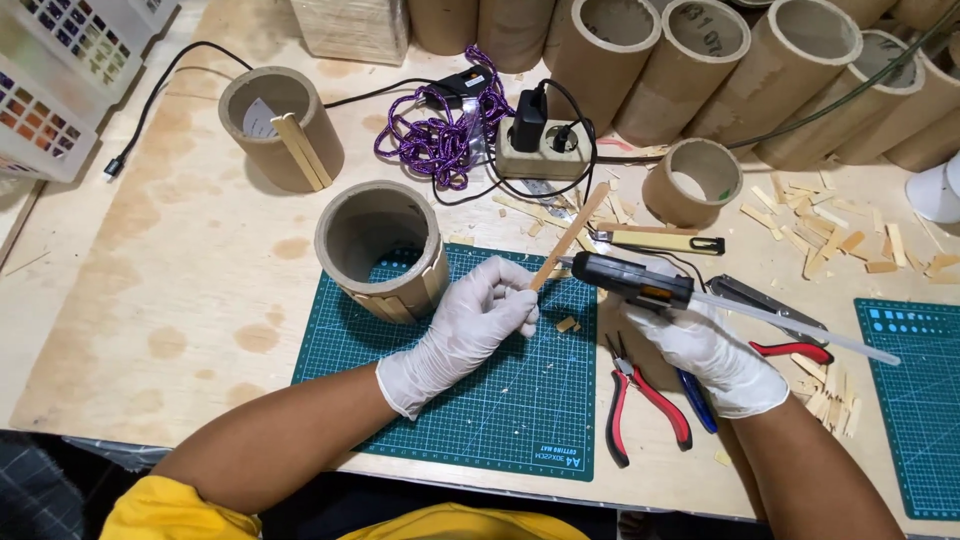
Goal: Gluing small wooden sticks onto a cardboard tube and a wooden block to create a decorative structure.
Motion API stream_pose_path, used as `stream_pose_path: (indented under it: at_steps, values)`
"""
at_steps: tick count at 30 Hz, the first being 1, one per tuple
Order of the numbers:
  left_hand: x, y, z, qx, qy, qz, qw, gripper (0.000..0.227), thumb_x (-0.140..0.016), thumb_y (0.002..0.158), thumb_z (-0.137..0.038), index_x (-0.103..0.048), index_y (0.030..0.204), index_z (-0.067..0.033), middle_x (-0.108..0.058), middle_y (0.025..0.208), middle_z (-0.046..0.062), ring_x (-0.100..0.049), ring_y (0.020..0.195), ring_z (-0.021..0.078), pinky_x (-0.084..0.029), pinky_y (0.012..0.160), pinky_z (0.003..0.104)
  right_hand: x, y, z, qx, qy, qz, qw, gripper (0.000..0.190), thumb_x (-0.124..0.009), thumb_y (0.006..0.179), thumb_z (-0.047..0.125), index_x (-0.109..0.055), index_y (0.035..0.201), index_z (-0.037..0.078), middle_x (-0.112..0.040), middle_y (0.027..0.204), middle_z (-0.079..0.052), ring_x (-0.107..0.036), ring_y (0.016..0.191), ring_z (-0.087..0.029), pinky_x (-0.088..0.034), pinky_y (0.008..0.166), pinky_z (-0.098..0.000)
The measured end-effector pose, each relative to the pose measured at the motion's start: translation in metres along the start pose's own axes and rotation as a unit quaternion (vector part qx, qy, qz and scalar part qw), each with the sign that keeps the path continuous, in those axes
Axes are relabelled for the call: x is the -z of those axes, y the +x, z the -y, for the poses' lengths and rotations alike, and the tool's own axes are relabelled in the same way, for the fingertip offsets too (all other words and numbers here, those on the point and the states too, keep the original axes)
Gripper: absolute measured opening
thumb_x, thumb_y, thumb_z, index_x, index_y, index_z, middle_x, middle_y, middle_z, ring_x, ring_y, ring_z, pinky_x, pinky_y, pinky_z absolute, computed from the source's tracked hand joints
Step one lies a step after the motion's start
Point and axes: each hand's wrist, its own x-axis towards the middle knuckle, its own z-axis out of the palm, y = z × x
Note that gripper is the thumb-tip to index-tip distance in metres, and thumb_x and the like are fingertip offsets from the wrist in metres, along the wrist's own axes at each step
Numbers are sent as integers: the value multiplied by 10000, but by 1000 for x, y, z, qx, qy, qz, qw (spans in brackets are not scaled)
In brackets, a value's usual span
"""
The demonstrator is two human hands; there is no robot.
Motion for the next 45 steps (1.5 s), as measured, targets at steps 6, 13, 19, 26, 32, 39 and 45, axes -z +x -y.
stream_pose_path:
  at_steps: [6, 13, 19, 26, 32, 39, 45]
  values:
    - [-1, 0, 0, -5, 5, -6, 1000, 140, -673, 961, -69, -651, 1083, -3, -691, 793, 96, -718, 685, 120, -629, 682, 242, 19, -4, -17, -8, -127, 64, 990, 317, -778, 815, -48, -665, 1109, -76, -744, 960, -220, -764, 898, -264, -661, 767, -325]
    - [-2, -2, -3, -14, 24, -9, 1000, 127, -687, 956, -67, -667, 1065, -4, -704, 785, 97, -724, 681, 119, -622, 675, 244, 18, 2, -8, -120, -62, 70, 988, 214, -707, 885, -35, -683, 1095, -67, -710, 914, -185, -697, 892, -203, -628, 803, -346]
    - [-1, 0, 1, -22, 30, -13, 999, 128, -697, 956, -68, -667, 1061, -3, -709, 782, 99, -718, 676, 119, -621, 663, 246, 18, 4, -10, -117, -85, 70, 987, 208, -706, 891, -12, -681, 1093, -55, -706, 923, -175, -691, 896, -200, -619, 806, -342]
    - [0, 0, -2, -17, 36, -12, 999, 134, -698, 957, -70, -660, 1066, -1, -710, 796, 100, -716, 687, 118, -619, 667, 246, 24, 8, -24, -115, -111, 69, 985, 203, -704, 898, 15, -678, 1091, -41, -701, 934, -163, -685, 900, -197, -608, 810, -337]
    - [1, 1, 1, -14, 39, -14, 999, 129, -700, 956, -59, -654, 1059, 4, -708, 794, 100, -713, 684, 116, -620, 663, 247, 82, -7, -156, -112, -133, 68, 982, 199, -703, 904, 38, -676, 1090, -28, -696, 943, -152, -679, 904, -195, -599, 813, -332]
    - [0, 0, 1, -13, 37, -15, 999, 126, -700, 958, -59, -655, 1057, 4, -708, 793, 105, -712, 685, 112, -622, 661, 240, 75, -19, -177, -106, -160, 66, 979, 196, -702, 911, 66, -673, 1088, -14, -691, 954, -140, -672, 908, -192, -589, 816, -327]
    - [0, 0, -1, -17, 42, -15, 999, 111, -696, 958, -50, -656, 1046, 5, -712, 793, 105, -715, 680, 112, -620, 650, 238, 70, -23, -178, -101, -183, 65, 976, 194, -701, 918, 89, -671, 1086, -2, -687, 963, -130, -666, 912, -189, -579, 819, -323]
